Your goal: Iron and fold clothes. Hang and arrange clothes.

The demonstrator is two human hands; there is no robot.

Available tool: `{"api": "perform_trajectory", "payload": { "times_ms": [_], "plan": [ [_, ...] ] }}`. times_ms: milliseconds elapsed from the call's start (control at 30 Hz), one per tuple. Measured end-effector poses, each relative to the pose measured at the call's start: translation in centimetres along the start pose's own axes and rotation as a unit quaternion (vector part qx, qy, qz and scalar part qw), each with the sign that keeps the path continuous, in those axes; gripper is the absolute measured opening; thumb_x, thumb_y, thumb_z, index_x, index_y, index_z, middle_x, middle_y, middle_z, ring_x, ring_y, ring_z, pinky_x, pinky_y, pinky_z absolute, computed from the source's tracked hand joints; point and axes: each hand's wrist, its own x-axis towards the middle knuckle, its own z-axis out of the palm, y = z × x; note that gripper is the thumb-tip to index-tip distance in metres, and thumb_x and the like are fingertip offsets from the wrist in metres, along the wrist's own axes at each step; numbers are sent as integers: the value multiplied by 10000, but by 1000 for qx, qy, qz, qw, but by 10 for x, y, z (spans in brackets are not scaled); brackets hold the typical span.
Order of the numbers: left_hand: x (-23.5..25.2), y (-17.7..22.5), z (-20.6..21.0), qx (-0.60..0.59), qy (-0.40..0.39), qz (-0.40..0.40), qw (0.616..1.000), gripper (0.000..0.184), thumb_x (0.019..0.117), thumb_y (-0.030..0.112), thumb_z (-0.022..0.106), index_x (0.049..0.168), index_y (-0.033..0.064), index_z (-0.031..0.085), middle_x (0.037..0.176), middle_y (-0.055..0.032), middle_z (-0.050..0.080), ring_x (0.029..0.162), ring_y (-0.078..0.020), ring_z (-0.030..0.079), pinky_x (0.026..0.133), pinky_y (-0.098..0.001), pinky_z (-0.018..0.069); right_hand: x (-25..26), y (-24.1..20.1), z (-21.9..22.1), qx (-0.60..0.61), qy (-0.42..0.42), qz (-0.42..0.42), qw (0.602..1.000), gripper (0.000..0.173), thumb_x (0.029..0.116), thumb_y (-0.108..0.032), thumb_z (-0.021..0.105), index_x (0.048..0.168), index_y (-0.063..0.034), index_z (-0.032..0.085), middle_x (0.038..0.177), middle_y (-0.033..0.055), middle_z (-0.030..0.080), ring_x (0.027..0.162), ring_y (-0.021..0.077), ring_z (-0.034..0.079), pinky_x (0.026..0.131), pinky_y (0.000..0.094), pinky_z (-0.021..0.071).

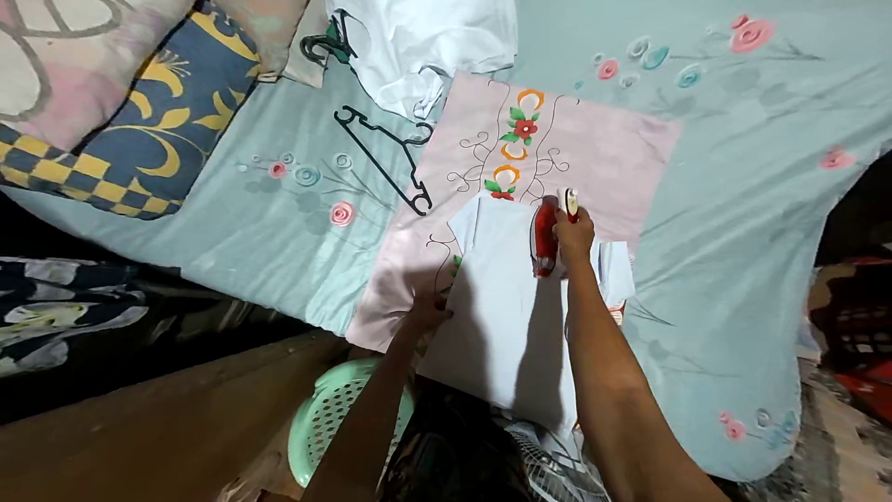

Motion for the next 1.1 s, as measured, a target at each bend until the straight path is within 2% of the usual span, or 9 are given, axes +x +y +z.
{"api": "perform_trajectory", "payload": {
  "times_ms": [67, 167, 233, 367, 467, 600, 733, 933, 1100],
  "plan": [
    [1, -2, -4, 4, -8, 9, 1000, 340, 999, 192, 670, 1222, -65, 673, 1207, -252, 675, 1155, -328, 644, 1060, -486, 466, -41, 18, -7, -1, -32, -8, 999, 443, 1011, -317, 637, 1342, -23, 606, 1101, 235, 688, 952, 361, 678, 861, 567, 535],
    [3, -6, -4, -2, -11, 25, 1000, 335, 999, 180, 672, 1218, -73, 676, 1202, -257, 680, 1149, -331, 649, 1063, -483, 465, -119, 33, -18, -21, -98, -27, 995, 467, 1002, -233, 645, 1392, 15, 582, 1138, 234, 701, 992, 339, 693, 909, 540, 540],
    [2, -6, -4, -6, -9, 28, 1000, 327, 995, 173, 676, 1214, -71, 676, 1184, -249, 683, 1126, -320, 652, 1047, -473, 473, -143, 26, -12, -16, -111, -40, 993, 471, 1002, -205, 650, 1409, 17, 572, 1141, 235, 703, 991, 328, 693, 907, 522, 535],
    [0, -3, -6, -8, -20, 12, 1000, 343, 1013, 182, 652, 1240, -75, 653, 1207, -258, 662, 1135, -333, 635, 1043, -492, 466, -104, -9, 26, -47, -70, -63, 994, 430, 1005, -255, 648, 1352, -2, 618, 1144, 268, 698, 1077, 423, 673, 946, 613, 502],
    [-3, -2, -5, -6, -21, 6, 1000, 346, 1018, 188, 647, 1255, -64, 650, 1230, -251, 657, 1139, -321, 637, 1041, -477, 473, -71, -32, 40, -57, -71, -58, 994, 438, 1035, -306, 615, 1380, -37, 591, 1195, 298, 668, 1119, 486, 638, 932, 684, 466],
    [0, -8, -6, 4, -19, 36, 999, 325, 1011, 184, 649, 1203, -77, 668, 1183, -259, 666, 1120, -331, 635, 1039, -493, 465, -100, -10, 30, -61, -119, -62, 989, 462, 1012, -309, 637, 1398, -59, 590, 1182, 245, 691, 1087, 403, 671, 945, 614, 508],
    [-2, -7, -10, 17, -26, 30, 999, 354, 1023, 202, 641, 1197, -106, 644, 1181, -285, 644, 1117, -355, 618, 1030, -498, 455, -164, 7, 15, -64, -192, -98, 974, 497, 996, -221, 649, 1431, 3, 562, 1211, 233, 697, 1102, 348, 688, 990, 537, 517],
    [-4, -8, -8, -7, -22, 19, 1000, 336, 1025, 200, 637, 1194, -91, 639, 1166, -258, 637, 1071, -322, 608, 996, -479, 463, -147, -29, 51, -113, -206, -97, 967, 479, 1019, -277, 633, 1448, -76, 562, 1203, 235, 697, 1131, 393, 667, 983, 594, 489],
    [-5, -9, -5, 13, -17, 20, 1000, 358, 1014, 207, 654, 1188, -104, 639, 1162, -274, 640, 1082, -336, 609, 1003, -491, 455, -168, -7, 30, -108, -217, -94, 966, 528, 1013, -288, 630, 1476, -54, 533, 1249, 220, 690, 1153, 371, 670, 999, 573, 499]
  ]
}}
